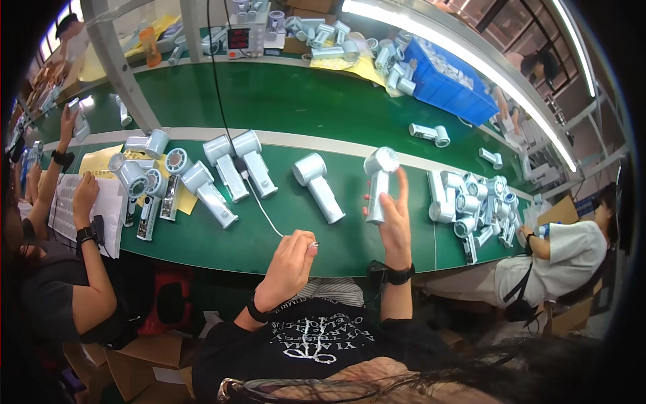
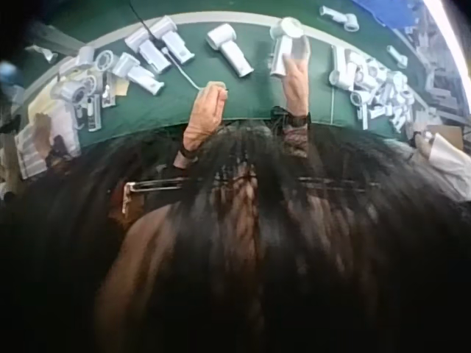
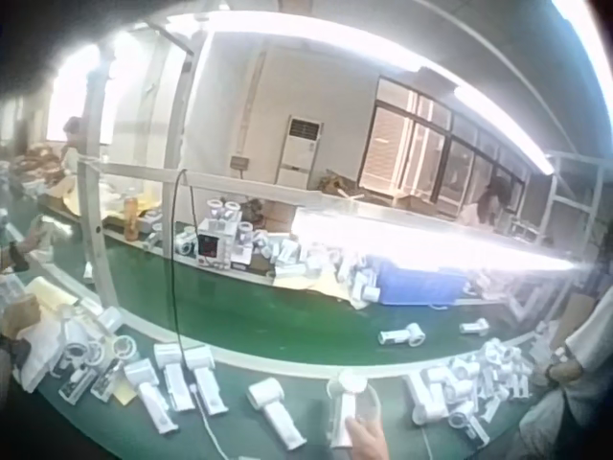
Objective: Assembling handheld electronic devices by fitting plastic housings and internal components together on an industrial production line.
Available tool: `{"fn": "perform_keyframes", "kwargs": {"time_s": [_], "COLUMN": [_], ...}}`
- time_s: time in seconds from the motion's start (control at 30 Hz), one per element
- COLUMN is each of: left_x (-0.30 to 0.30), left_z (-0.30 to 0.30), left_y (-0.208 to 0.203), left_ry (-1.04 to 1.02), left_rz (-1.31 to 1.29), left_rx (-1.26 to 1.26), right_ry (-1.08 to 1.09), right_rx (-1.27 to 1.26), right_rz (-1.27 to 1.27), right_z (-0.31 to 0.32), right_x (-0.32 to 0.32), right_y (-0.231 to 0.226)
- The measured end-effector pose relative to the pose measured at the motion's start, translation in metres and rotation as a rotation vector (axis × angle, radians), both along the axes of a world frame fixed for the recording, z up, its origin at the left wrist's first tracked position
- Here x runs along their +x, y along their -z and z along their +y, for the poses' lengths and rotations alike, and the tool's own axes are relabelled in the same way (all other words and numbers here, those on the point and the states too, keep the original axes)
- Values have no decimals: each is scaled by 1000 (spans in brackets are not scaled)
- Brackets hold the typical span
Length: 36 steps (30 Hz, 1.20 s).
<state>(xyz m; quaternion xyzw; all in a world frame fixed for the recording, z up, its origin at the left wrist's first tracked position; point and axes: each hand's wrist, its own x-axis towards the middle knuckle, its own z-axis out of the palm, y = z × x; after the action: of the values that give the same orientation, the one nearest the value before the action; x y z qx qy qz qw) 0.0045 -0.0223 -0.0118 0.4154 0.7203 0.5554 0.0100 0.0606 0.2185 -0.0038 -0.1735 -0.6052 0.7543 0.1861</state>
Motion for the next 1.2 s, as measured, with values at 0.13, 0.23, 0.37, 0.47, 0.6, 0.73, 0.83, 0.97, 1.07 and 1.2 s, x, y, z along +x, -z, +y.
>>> {"fn": "perform_keyframes", "kwargs": {"time_s": [0.13, 0.23, 0.37, 0.47, 0.6, 0.73, 0.83, 0.97, 1.07, 1.2], "left_x": [3, 8, 16, 20, 20, 17, 16, 17, 18, 18], "left_z": [13, 21, 27, 32, 36, 37, 38, 39, 39, 38], "left_y": [-13, -16, -10, -7, -4, 0, 0, 2, 4, 4], "left_ry": [22, 38, 160, 123, 11, -89, -123, -163, -178, -175], "left_rz": [89, 184, 226, 333, 390, 406, 397, 379, 364, 344], "left_rx": [-31, -47, -26, -82, -145, -198, -188, -163, -166, -202], "right_ry": [98, 32, -47, -99, 17, 56, 20, -8, -7, 40], "right_rx": [-560, -967, -1174, -824, -674, -601, -595, -610, -603, -494], "right_rz": [271, 320, 228, 129, 210, 147, 189, 206, 218, 255], "right_z": [-3, 0, -16, -35, -53, -78, -83, -86, -88, -97], "right_x": [15, 21, 12, 2, -4, -12, -13, -12, -13, -15], "right_y": [5, 18, 26, 17, 10, -7, -6, -4, -3, -7]}}
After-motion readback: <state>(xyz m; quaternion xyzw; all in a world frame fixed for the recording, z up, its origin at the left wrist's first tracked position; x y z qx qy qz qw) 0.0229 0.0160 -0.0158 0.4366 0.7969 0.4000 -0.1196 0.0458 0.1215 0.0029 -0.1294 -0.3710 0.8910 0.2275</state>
